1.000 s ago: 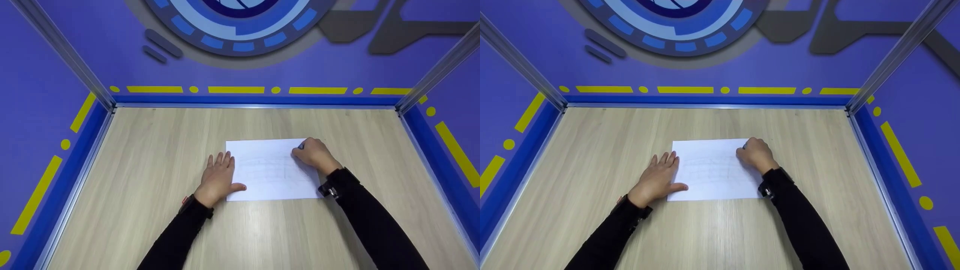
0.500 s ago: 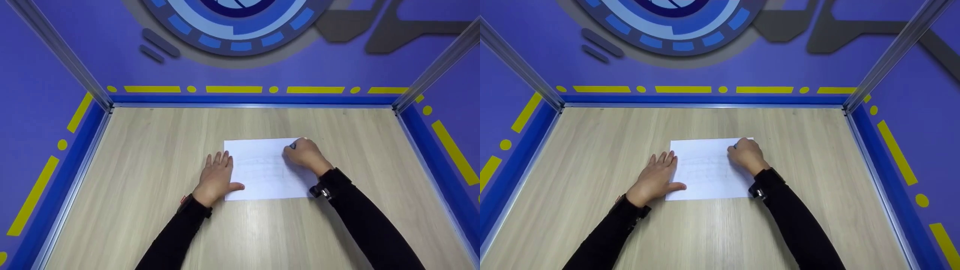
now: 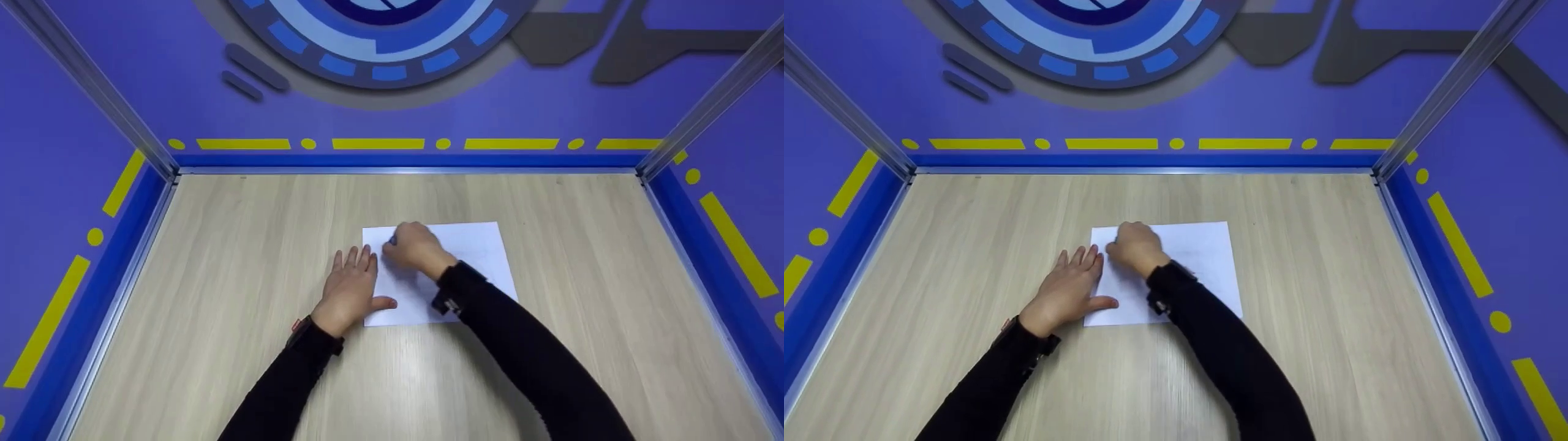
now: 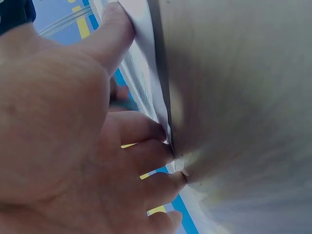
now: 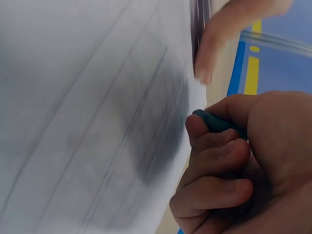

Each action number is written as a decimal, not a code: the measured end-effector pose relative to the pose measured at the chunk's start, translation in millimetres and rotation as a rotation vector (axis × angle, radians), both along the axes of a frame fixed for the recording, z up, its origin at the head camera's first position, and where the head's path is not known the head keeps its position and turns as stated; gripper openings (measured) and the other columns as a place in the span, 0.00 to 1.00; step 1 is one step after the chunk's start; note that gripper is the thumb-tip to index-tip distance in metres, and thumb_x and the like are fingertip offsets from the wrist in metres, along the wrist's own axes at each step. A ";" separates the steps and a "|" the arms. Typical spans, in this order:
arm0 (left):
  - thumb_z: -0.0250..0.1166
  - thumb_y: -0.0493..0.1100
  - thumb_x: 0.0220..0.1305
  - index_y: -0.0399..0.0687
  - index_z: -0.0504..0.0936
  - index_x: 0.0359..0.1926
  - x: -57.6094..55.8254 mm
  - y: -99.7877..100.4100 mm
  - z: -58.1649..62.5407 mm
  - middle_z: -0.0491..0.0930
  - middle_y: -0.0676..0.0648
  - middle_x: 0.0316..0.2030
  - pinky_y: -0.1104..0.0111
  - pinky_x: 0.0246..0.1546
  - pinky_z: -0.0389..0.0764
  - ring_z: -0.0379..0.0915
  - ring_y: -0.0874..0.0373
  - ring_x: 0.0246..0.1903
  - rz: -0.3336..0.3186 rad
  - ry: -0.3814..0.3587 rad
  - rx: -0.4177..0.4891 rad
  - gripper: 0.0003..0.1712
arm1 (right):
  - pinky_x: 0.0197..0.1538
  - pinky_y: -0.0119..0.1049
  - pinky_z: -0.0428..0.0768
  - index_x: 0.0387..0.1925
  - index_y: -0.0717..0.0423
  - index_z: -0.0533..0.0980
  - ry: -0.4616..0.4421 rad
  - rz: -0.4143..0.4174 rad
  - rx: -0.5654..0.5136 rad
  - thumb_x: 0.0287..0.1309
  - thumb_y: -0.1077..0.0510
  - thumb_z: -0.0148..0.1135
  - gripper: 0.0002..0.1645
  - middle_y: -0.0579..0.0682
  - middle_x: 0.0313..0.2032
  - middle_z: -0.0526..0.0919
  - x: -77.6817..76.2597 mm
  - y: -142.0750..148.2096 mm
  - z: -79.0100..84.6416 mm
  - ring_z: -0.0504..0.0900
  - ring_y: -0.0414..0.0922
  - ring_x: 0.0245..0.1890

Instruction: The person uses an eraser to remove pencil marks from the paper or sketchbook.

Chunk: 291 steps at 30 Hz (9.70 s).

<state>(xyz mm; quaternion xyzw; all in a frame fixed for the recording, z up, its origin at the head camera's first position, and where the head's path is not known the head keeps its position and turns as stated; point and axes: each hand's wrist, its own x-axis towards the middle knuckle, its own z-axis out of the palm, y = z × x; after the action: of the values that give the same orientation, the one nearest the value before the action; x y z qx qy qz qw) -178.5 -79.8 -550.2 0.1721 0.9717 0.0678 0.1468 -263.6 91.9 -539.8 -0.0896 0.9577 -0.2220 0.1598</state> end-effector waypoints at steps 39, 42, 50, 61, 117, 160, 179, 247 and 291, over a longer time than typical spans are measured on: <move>0.69 0.78 0.66 0.37 0.60 0.86 2.2 3.1 -1.7 0.52 0.36 0.89 0.38 0.89 0.44 0.44 0.33 0.89 0.012 -0.022 0.018 0.66 | 0.30 0.37 0.71 0.20 0.52 0.70 -0.104 -0.242 0.005 0.69 0.46 0.64 0.24 0.51 0.27 0.73 0.1 190.8 -6.8 0.74 0.47 0.27; 0.68 0.78 0.67 0.37 0.59 0.87 2.3 3.4 -1.1 0.51 0.36 0.89 0.38 0.89 0.44 0.43 0.34 0.89 0.011 -0.024 0.015 0.66 | 0.30 0.37 0.73 0.27 0.57 0.77 -0.113 -0.254 0.018 0.70 0.45 0.64 0.21 0.55 0.31 0.78 1.0 194.1 -6.8 0.77 0.48 0.28; 0.69 0.77 0.66 0.36 0.60 0.86 3.1 2.8 0.5 0.52 0.35 0.88 0.38 0.89 0.44 0.44 0.33 0.89 0.010 -0.018 0.014 0.66 | 0.32 0.39 0.72 0.21 0.51 0.69 -0.092 -0.247 0.006 0.71 0.44 0.61 0.25 0.51 0.28 0.74 0.7 179.0 -5.4 0.75 0.49 0.28; 0.70 0.77 0.65 0.35 0.62 0.85 3.6 3.3 -0.3 0.55 0.34 0.87 0.38 0.88 0.48 0.49 0.32 0.88 -0.002 0.014 0.013 0.66 | 0.30 0.39 0.70 0.13 0.45 0.67 -0.035 -0.123 -0.078 0.66 0.46 0.64 0.28 0.42 0.17 0.67 11.0 78.4 -7.0 0.70 0.45 0.23; 0.70 0.77 0.66 0.36 0.60 0.86 3.5 3.4 0.0 0.52 0.35 0.88 0.38 0.89 0.45 0.45 0.32 0.89 0.010 -0.020 0.030 0.67 | 0.31 0.38 0.69 0.21 0.50 0.69 -0.119 -0.211 0.007 0.71 0.44 0.58 0.24 0.48 0.24 0.71 15.7 197.7 -8.7 0.72 0.47 0.26; 0.69 0.77 0.65 0.37 0.62 0.86 2.9 2.1 -2.0 0.55 0.35 0.88 0.37 0.88 0.47 0.48 0.33 0.88 0.001 0.017 0.008 0.65 | 0.36 0.44 0.76 0.15 0.47 0.69 0.017 -0.109 -0.028 0.66 0.48 0.66 0.25 0.50 0.29 0.77 3.4 47.0 -17.4 0.76 0.49 0.31; 0.69 0.76 0.67 0.36 0.60 0.86 3.2 -0.5 -0.9 0.52 0.35 0.88 0.37 0.89 0.45 0.45 0.32 0.89 0.001 -0.010 0.035 0.65 | 0.28 0.38 0.68 0.15 0.48 0.64 -0.027 -0.242 0.013 0.66 0.48 0.62 0.26 0.49 0.23 0.72 13.5 186.8 -13.5 0.74 0.49 0.26; 0.69 0.76 0.68 0.34 0.55 0.87 4.0 0.3 -2.3 0.48 0.34 0.89 0.42 0.88 0.55 0.41 0.36 0.90 0.035 -0.047 0.074 0.68 | 0.32 0.37 0.71 0.26 0.56 0.79 -0.068 -0.232 0.016 0.67 0.46 0.64 0.19 0.52 0.30 0.77 25.2 193.2 -11.9 0.76 0.49 0.31; 0.72 0.74 0.67 0.32 0.59 0.86 -0.2 -3.6 -0.5 0.54 0.32 0.87 0.41 0.86 0.61 0.47 0.33 0.88 -0.007 -0.003 0.074 0.66 | 0.54 0.53 0.85 0.23 0.54 0.80 0.082 -0.006 0.007 0.69 0.50 0.67 0.19 0.58 0.40 0.89 20.1 3.0 -14.2 0.85 0.55 0.45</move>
<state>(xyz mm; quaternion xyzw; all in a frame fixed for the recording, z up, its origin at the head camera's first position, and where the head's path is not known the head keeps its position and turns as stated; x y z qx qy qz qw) -178.7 -83.4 -550.7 0.1808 0.9677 0.1036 0.1418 -243.5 94.9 -554.0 -0.0950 0.9645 -0.2152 0.1199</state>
